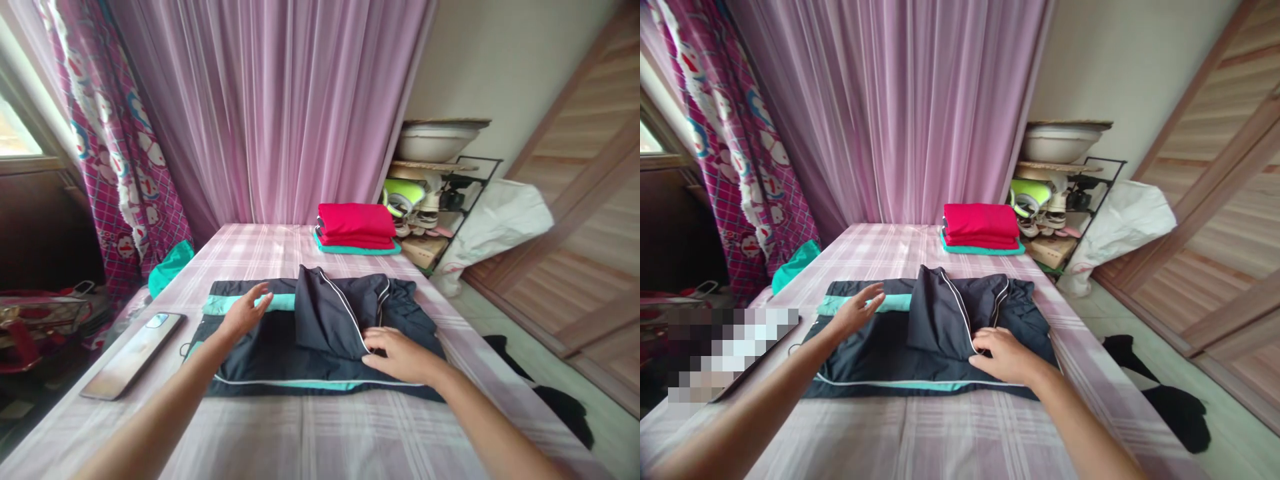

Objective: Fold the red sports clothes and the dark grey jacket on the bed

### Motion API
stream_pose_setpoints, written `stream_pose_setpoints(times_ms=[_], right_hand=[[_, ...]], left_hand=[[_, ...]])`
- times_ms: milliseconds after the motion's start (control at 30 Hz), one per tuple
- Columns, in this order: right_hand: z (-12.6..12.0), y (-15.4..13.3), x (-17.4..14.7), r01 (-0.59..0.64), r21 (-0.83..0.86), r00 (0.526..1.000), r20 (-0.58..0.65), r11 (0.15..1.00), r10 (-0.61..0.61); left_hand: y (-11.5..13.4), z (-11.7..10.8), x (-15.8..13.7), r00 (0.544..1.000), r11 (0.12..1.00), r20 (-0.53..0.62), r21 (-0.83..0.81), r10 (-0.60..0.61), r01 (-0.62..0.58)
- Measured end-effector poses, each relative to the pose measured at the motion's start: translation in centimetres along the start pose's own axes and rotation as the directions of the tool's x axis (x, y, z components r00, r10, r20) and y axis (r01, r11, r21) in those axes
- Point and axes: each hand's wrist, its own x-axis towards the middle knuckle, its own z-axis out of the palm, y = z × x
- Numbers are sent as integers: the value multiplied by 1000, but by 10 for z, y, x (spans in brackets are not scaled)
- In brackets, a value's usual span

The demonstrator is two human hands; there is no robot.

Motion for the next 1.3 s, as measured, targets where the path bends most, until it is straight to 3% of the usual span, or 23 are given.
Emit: stream_pose_setpoints(times_ms=[167,267,367,467,600,733,833,933,1033,1167,1300], right_hand=[[24,0,-2,-78,-23,988,-138,997,74],[33,-1,-6,-85,-12,979,-188,996,81],[44,4,-10,-82,-4,970,-229,997,79],[52,11,-13,-79,11,957,-280,997,79],[54,14,-11,-85,24,951,-297,996,89],[46,10,-6,-112,-17,956,-276,994,103],[41,10,-2,-167,-85,949,-285,982,136],[40,13,1,-190,-142,945,-294,971,142],[39,17,2,-175,-184,948,-298,967,115],[40,23,2,-128,-225,951,-303,966,56],[40,37,3,-98,-286,938,-347,953,-7]], left_hand=[[66,34,10,991,994,115,98,-68,57],[85,49,17,990,988,99,126,-103,90],[93,49,15,994,989,50,121,-94,88],[90,34,-2,998,994,-38,102,-47,51],[59,10,-51,979,984,-169,155,110,-84],[25,-5,-103,996,941,50,326,80,-92],[24,-17,-116,988,918,141,381,58,-109],[36,-29,-98,991,890,91,438,98,-128],[40,-31,-61,976,826,42,526,212,-203],[25,-24,-18,955,714,221,635,197,-294],[21,-36,-17,893,664,418,623,165,-414]])
